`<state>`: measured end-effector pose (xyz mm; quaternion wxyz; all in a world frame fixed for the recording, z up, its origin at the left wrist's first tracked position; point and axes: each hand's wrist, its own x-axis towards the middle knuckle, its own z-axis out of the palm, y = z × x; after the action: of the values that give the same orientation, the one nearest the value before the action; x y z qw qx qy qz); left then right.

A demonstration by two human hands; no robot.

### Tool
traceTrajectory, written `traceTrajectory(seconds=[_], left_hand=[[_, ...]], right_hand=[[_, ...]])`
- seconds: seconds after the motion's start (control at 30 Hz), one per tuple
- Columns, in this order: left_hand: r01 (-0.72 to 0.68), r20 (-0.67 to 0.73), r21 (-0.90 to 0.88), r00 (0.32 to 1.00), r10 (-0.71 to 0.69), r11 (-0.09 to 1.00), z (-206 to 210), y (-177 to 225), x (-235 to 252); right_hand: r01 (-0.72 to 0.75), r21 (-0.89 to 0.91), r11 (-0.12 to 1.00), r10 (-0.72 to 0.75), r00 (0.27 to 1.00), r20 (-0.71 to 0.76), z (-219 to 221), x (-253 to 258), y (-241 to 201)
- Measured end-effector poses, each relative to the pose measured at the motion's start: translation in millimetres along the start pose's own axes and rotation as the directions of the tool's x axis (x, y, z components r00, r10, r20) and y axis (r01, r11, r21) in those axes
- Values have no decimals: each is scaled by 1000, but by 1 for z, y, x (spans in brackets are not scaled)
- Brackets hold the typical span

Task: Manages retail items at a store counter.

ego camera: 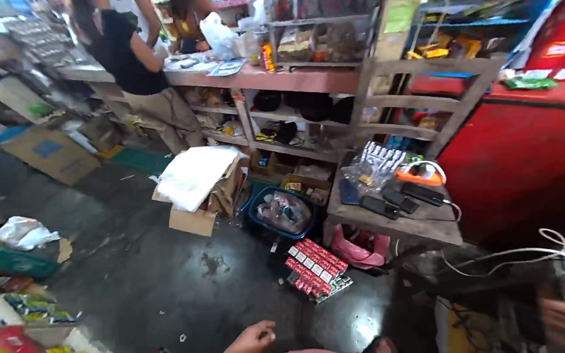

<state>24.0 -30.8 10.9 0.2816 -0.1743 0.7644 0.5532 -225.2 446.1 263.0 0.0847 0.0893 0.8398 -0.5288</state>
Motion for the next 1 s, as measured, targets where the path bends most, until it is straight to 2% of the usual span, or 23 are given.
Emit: traceTrajectory(seconds=[0.03,0.1,0.17,0.23,0.3,0.33,0.4,0.5,0.57,0.63,0.67,0.77,0.9,0.93,1.0], left_hand=[[-40,-29,-63,999,38,997,-14,-6,-12],[-115,-76,-130,992,105,985,-45,-8,-33],[-166,-124,-234,982,140,958,-81,-1,-52],[-225,-190,-450,970,154,864,-118,7,-67],[-328,-287,-606,940,185,725,-154,3,-77],[-378,-345,-631,919,192,677,-175,-4,-81],[-443,-470,-622,871,144,645,-222,-25,-91],[-447,-617,-651,782,-85,614,-286,-82,-116],[-453,-657,-725,682,-322,520,-321,-126,-140],[-485,-619,-783,556,-554,389,-343,-161,-171],[-516,-596,-788,502,-627,336,-353,-175,-189],[-628,-562,-747,420,-713,219,-383,-202,-228],[-741,-577,-665,425,-697,98,-450,-231,-236],[-767,-600,-639,445,-665,63,-475,-240,-232],[-785,-653,-619,525,-546,-15,-534,-261,-215]], right_hand=[[70,-59,996,-59,984,168,51,16,23],[195,-202,960,-78,876,476,168,17,23],[317,-245,916,-63,718,693,282,-11,-10],[305,-150,940,-49,558,828,374,-43,-52],[69,35,997,-59,387,920,449,-69,-85],[-89,72,993,-41,306,951,483,-77,-102],[-314,49,948,13,193,981,551,-83,-138],[-499,-28,866,59,45,997,656,-74,-174],[-562,-103,821,86,-56,995,728,-66,-197],[-579,-184,794,136,-126,983,794,-64,-221],[-578,-215,787,156,-150,976,826,-66,-233],[-538,-285,793,219,-186,958,912,-73,-272],[-403,-306,862,249,-188,950,1020,-99,-317],[-350,-283,893,233,-179,956,1048,-110,-326],[-255,-214,943,170,-182,968,1101,-137,-337]])
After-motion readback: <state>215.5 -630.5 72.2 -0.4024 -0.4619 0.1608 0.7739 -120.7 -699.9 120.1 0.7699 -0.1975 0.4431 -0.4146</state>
